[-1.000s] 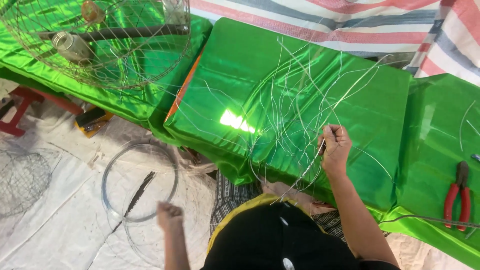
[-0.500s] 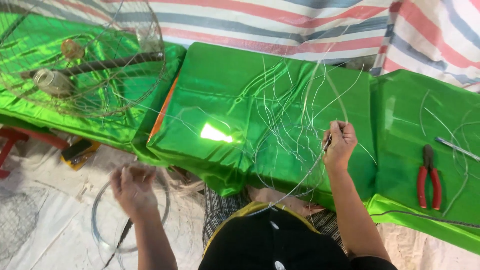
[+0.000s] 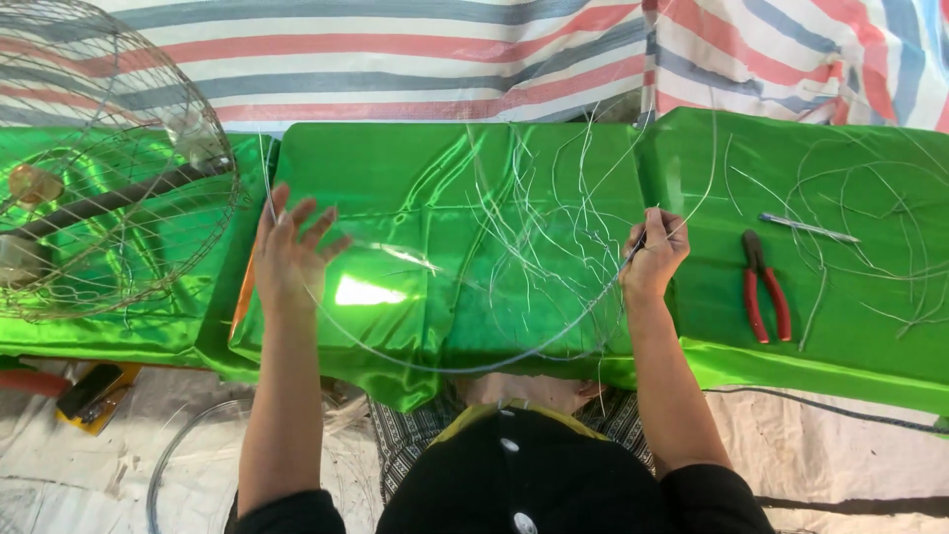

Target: Manually aligning and spot welding thin metal wires to assemble a circular wire mesh structure

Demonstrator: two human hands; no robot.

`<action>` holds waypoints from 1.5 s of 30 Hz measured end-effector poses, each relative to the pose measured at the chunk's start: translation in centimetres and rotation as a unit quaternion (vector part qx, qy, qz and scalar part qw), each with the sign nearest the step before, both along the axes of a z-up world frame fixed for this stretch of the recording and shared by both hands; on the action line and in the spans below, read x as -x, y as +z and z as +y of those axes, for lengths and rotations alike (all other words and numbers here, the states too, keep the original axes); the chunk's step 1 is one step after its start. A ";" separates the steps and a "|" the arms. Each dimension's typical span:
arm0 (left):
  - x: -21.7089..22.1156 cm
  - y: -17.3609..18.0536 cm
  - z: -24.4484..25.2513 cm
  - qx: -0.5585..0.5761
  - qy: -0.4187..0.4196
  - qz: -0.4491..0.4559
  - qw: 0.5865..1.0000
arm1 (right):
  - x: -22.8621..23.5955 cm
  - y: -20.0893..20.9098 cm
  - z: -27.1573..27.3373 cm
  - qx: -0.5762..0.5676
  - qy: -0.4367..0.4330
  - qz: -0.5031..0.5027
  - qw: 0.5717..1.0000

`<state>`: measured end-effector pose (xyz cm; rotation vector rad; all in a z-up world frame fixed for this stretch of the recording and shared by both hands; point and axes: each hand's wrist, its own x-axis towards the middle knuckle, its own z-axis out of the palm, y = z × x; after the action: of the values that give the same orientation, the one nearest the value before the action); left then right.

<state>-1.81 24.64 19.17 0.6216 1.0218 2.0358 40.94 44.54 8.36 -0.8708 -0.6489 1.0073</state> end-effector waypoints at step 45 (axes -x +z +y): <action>-30.2 -7.7 9.3 -0.077 -0.099 0.635 0.763 | -0.8 1.7 -4.9 0.104 0.145 -0.171 0.969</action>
<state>28.39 33.95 11.45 2.2528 1.3660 1.3223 41.77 39.66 10.08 -1.1720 -0.9974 1.2151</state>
